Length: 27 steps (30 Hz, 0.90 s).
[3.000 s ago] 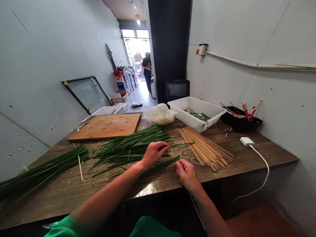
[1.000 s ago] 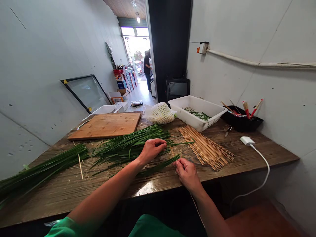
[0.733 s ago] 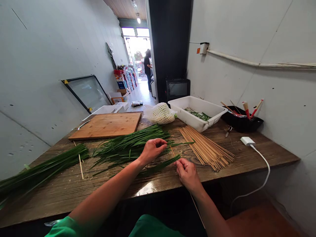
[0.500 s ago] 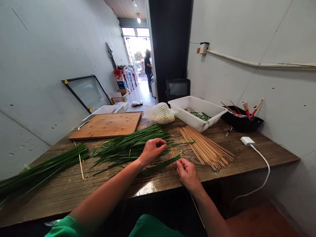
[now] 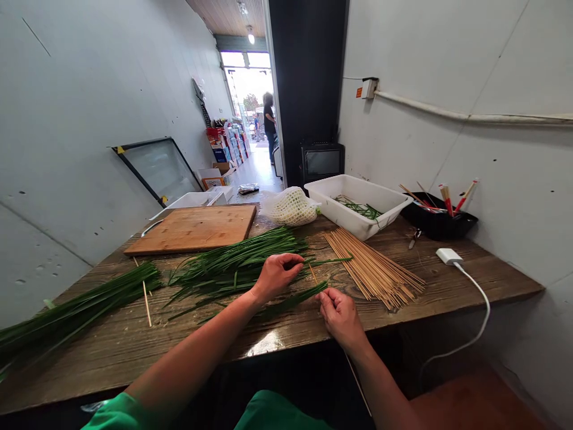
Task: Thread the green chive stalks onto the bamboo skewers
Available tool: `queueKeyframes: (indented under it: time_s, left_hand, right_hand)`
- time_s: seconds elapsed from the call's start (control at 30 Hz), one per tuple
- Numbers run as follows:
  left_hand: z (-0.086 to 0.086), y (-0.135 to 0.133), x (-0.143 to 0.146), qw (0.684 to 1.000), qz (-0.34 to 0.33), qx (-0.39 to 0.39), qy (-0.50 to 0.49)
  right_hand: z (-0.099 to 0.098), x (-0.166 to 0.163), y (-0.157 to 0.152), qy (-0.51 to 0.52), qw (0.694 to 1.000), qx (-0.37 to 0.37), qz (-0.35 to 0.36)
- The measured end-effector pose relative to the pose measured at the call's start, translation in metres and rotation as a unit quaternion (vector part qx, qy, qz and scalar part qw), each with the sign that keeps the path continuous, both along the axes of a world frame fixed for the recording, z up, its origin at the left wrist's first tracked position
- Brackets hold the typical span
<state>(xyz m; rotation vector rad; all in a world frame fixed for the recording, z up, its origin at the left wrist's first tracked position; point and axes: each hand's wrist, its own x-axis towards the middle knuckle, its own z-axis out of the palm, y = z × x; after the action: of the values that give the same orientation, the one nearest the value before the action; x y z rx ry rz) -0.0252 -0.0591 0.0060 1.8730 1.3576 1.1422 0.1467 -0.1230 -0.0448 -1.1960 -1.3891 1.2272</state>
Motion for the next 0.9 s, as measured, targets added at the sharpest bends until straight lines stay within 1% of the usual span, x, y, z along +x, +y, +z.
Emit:
queueKeyframes:
  time_s: [0.17,0.37,0.53,0.7,0.73,0.8,0.87,0.9]
  left_hand:
    - [0.001,-0.001,-0.001,0.999,0.001,0.041,0.032]
    - [-0.003,0.001,-0.002,0.994,-0.011,0.098,0.057]
    - [-0.006,0.001,-0.002,0.991,-0.025,0.118,0.050]
    - [-0.008,-0.005,0.001,0.991,-0.039,0.121,0.048]
    - [-0.008,-0.007,0.002,0.990,-0.052,0.120,0.045]
    - [-0.007,-0.012,0.003,0.988,-0.105,0.107,0.043]
    - [-0.005,-0.015,0.005,0.982,-0.166,0.076,0.042]
    - [-0.003,-0.016,0.005,0.980,-0.185,0.059,0.037]
  right_hand:
    - [0.002,0.000,-0.001,0.012,1.000,-0.013,0.012]
    - [0.006,-0.001,-0.002,0.009,1.000,-0.011,0.014]
    - [0.006,-0.001,-0.002,0.011,1.000,-0.012,0.007]
    - [0.006,-0.001,-0.001,0.019,1.000,-0.011,0.004]
    - [0.006,-0.002,-0.001,0.024,1.000,-0.012,0.003]
    - [0.008,-0.002,-0.002,0.033,0.999,-0.016,-0.002]
    - [0.010,-0.003,-0.003,0.039,0.999,-0.019,-0.010]
    - [0.011,-0.003,-0.004,0.041,0.999,-0.021,-0.014]
